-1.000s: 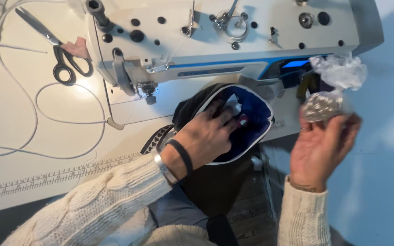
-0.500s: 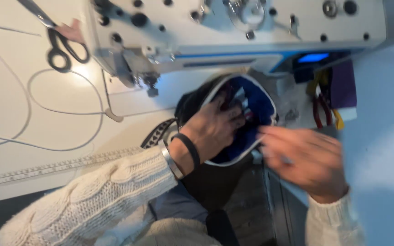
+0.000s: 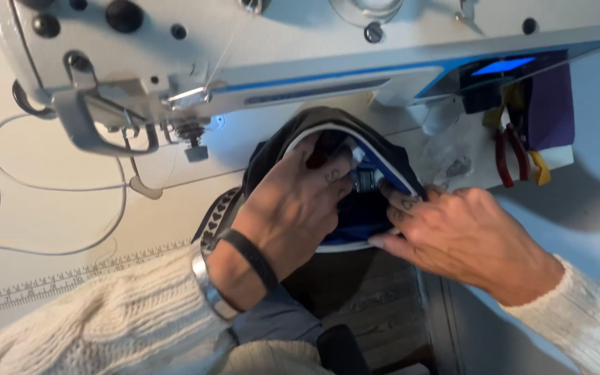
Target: Trimming excess fur from a plush component and pinning a strap for sewing.
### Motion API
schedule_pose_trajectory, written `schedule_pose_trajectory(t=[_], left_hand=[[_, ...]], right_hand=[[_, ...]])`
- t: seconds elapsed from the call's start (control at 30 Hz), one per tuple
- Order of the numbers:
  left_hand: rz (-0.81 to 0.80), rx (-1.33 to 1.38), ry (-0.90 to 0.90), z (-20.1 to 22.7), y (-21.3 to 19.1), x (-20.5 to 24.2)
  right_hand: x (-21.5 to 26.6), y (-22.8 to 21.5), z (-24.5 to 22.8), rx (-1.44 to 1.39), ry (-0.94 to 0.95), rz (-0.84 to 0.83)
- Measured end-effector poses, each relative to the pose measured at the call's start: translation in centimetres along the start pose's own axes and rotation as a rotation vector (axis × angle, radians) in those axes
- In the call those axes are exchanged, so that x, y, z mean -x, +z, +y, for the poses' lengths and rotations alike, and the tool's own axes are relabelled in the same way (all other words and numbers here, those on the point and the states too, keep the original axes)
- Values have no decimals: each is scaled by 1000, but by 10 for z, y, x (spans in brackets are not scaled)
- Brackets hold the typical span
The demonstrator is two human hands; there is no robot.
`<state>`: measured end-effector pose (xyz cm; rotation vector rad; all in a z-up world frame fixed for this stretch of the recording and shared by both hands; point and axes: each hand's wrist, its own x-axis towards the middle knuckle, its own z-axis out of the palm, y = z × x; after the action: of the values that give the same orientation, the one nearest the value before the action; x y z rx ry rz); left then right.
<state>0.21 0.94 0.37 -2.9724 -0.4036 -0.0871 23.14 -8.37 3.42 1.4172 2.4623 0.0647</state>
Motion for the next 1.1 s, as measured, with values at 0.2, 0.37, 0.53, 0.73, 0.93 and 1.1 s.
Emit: schedule_pose_trajectory(t=[0.2,0.37,0.53,0.73,0.93,1.1], left_hand=[[30,16,4,-4,7,-1],[-21,27,9,-1,7,-2],[-23,71,-7,5,6,1],[20,135,-21,3,2,-1],[-5,148,-1,1,7,-1],[91,168,-42,-1,-3,2]], right_hand=[[-9,1,8,-57,51,70],[-14,12,4,-169,-18,-23],[-1,13,7,-261,-49,-35],[5,11,1,-260,-42,-25],[5,12,-1,-265,-41,-63],[7,13,0,-284,-51,-83]])
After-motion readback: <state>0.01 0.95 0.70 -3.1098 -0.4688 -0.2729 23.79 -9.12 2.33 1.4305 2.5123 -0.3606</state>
